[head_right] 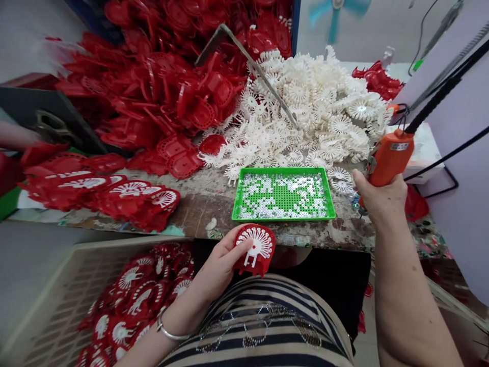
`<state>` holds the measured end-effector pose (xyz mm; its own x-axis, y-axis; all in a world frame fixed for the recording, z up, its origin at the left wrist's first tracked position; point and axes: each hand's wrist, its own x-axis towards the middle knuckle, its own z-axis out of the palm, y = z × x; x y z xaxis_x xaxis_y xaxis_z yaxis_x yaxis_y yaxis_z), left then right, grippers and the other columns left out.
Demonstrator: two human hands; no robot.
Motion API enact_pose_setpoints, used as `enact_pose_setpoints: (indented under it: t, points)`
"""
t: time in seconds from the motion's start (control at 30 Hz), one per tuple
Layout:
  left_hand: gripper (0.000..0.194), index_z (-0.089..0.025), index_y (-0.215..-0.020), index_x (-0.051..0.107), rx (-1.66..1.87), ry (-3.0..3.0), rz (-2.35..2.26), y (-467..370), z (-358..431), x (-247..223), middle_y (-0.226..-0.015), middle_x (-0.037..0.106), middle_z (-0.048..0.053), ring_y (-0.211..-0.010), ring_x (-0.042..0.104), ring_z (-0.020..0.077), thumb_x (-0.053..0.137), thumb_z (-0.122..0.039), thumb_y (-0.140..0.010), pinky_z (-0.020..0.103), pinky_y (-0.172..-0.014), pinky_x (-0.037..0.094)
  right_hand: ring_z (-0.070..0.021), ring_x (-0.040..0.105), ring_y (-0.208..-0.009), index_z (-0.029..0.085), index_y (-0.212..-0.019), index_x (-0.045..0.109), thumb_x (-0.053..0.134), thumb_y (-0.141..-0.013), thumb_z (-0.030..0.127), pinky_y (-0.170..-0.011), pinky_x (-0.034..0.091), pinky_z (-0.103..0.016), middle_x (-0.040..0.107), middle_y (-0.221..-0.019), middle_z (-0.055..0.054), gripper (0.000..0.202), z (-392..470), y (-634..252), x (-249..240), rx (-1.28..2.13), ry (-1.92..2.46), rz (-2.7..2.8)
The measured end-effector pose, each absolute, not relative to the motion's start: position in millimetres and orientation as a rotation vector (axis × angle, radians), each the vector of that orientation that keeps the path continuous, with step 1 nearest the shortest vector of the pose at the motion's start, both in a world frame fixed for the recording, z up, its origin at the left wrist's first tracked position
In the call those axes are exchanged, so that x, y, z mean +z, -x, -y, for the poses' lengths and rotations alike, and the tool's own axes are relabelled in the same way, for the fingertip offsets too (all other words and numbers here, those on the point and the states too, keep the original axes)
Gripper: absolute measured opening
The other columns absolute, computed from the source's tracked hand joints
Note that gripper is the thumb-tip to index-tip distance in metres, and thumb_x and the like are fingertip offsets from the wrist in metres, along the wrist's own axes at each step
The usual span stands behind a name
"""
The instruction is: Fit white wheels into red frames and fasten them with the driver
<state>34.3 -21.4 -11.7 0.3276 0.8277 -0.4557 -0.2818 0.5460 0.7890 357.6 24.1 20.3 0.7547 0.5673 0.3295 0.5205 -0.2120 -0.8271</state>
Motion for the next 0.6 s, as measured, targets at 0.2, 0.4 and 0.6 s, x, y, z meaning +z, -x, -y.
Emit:
enact_pose_setpoints:
  t: [0.2, 0.4, 0.6]
  points:
    - [0.044, -0.017, -0.108, 0.066, 0.762, -0.649, -0.985, -34.5, 18.7, -11.4, -0.083, 0.073, 0.003, -0.064, 0.065, 0.0132, 0.080, -0.037, -0.072, 0.024, -0.062, 0.055, -0.0135, 0.050, -0.039, 0.016, -0.068, 0.058, 0.076, -0.057, 0.027, -0.034, 0.038, -0.025, 0.054, -0.051, 0.000, 0.023, -27.0, -329.9, 59.8, 0.187, 1.648, 0.837]
    - [0.045, -0.017, -0.111, 0.063, 0.702, -0.661, -1.001, -34.6, 20.3, -10.5, -0.084, 0.072, 0.002, -0.064, 0.064, 0.0116, 0.078, -0.038, -0.074, 0.022, -0.062, 0.054, -0.0129, 0.048, -0.037, 0.018, -0.072, 0.058, 0.078, -0.057, 0.024, -0.034, 0.039, -0.026, 0.052, -0.050, 0.005, 0.026, -47.9, -292.7, 68.2, 0.535, 1.207, 0.893]
    - [0.040, -0.017, -0.112, 0.063, 0.638, -0.708, -0.984, -30.7, 20.1, -13.8, -0.091, 0.073, 0.001, -0.069, 0.065, 0.0105, 0.075, -0.037, -0.079, 0.020, -0.065, 0.053, -0.0117, 0.047, -0.037, 0.021, -0.072, 0.059, 0.078, -0.063, 0.033, -0.036, 0.038, -0.025, 0.051, -0.048, 0.006, 0.025, -74.1, -284.2, 43.4, 0.596, 1.236, 0.951]
